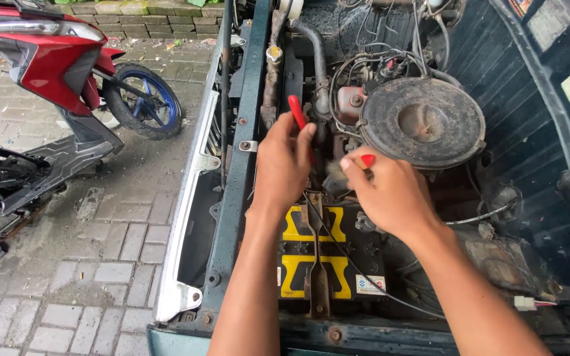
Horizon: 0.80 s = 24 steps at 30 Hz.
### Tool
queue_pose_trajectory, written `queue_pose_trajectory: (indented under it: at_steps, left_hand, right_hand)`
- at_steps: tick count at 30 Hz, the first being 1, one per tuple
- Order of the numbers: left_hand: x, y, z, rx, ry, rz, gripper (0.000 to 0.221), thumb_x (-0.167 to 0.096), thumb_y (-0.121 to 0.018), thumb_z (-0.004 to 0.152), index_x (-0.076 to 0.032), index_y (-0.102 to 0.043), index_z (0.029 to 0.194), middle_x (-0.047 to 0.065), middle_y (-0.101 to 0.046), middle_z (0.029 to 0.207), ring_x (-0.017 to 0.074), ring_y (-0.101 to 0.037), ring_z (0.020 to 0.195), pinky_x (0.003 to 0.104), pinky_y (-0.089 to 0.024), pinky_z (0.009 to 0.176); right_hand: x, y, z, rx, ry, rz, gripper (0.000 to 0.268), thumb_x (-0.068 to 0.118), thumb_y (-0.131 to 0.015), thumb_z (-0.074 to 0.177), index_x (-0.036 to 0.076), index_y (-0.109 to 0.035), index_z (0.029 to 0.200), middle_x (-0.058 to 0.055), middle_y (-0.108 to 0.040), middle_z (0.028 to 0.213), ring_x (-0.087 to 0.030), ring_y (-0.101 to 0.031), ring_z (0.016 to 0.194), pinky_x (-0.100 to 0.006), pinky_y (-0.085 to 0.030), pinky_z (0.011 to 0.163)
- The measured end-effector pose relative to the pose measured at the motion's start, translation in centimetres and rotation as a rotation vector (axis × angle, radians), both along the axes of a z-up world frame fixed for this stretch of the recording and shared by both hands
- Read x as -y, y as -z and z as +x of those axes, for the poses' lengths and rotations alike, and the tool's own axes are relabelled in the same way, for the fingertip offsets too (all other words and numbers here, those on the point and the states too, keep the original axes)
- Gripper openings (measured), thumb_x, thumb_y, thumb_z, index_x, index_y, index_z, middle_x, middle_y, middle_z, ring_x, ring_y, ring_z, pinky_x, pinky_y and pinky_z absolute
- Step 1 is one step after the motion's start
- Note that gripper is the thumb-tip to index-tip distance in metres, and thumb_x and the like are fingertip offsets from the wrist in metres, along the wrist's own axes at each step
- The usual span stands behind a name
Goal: Cleaning the top surface and terminals of a car battery using a small paintbrush to remove dust and debris.
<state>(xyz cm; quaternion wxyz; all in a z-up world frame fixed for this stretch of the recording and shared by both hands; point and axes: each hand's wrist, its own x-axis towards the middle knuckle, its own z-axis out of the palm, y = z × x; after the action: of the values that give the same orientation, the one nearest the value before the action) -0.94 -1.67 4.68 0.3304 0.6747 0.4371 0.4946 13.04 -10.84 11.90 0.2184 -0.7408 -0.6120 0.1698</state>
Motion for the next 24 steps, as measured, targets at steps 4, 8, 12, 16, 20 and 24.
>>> queue_pose_trajectory:
  at_steps: [4, 8, 12, 16, 20, 24]
  left_hand:
    - [0.2, -0.8, -0.4, 0.04, -0.061, 0.072, 0.025, -0.022, -0.057, 0.107, -0.001, -0.061, 0.117, 0.024, -0.07, 0.102, 0.0402, -0.077, 0.089, 0.047, -0.065, 0.069]
    - [-0.3, -0.2, -0.4, 0.052, -0.084, 0.092, 0.026, -0.024, -0.057, 0.107, -0.002, -0.06, 0.12, 0.022, -0.068, 0.1, 0.0392, -0.077, 0.087, 0.046, -0.066, 0.066]
    - [-0.4, -0.1, -0.4, 0.036, -0.081, 0.097, 0.026, -0.024, -0.057, 0.107, -0.003, -0.061, 0.121, 0.019, -0.067, 0.098, 0.0379, -0.078, 0.087, 0.044, -0.066, 0.065]
    - [-0.4, 0.0, -0.6, 0.029, -0.087, 0.09, 0.027, -0.024, -0.057, 0.107, -0.002, -0.06, 0.122, 0.02, -0.066, 0.099, 0.0386, -0.078, 0.088, 0.045, -0.066, 0.066]
    - [-0.4, 0.1, -0.7, 0.016, -0.096, 0.106, 0.027, -0.027, -0.057, 0.106, -0.005, -0.061, 0.122, 0.017, -0.066, 0.097, 0.0369, -0.078, 0.088, 0.045, -0.066, 0.066]
    - [-0.5, 0.7, -0.3, -0.028, -0.089, 0.104, 0.026, -0.026, -0.058, 0.106, -0.005, -0.062, 0.12, 0.017, -0.066, 0.096, 0.0389, -0.077, 0.088, 0.044, -0.066, 0.066]
  right_hand:
    - [-1.0, 2.5, -0.9, -0.189, 0.009, -0.086, 0.043, 0.037, -0.05, 0.104, 0.009, -0.077, 0.085, -0.012, -0.074, 0.067, -0.026, -0.071, 0.06, -0.037, -0.057, 0.065]
    - [-3.2, 5.1, -1.3, -0.164, -0.06, -0.124, 0.05, 0.034, -0.052, 0.099, 0.01, -0.074, 0.062, -0.009, -0.066, 0.048, -0.03, -0.07, 0.058, -0.04, -0.055, 0.058]
    - [-4.5, 8.4, -0.2, -0.079, -0.101, 0.075, 0.043, 0.033, -0.052, 0.103, 0.009, -0.066, 0.07, -0.016, -0.065, 0.054, -0.034, -0.067, 0.057, -0.044, -0.05, 0.052]
    - [-3.9, 7.7, -1.1, 0.039, -0.109, 0.097, 0.044, 0.029, -0.05, 0.103, 0.006, -0.062, 0.068, -0.019, -0.063, 0.053, -0.036, -0.065, 0.053, -0.042, -0.047, 0.049]
    - [-3.5, 8.2, -1.1, 0.16, -0.183, 0.247, 0.039, 0.025, -0.051, 0.103, 0.011, -0.053, 0.066, -0.012, -0.058, 0.047, -0.034, -0.061, 0.047, -0.041, -0.051, 0.052]
    - [-3.2, 8.1, -1.1, 0.21, -0.199, 0.362, 0.032, 0.023, -0.055, 0.101, 0.014, -0.049, 0.071, -0.005, -0.055, 0.047, -0.026, -0.061, 0.047, -0.035, -0.051, 0.054]
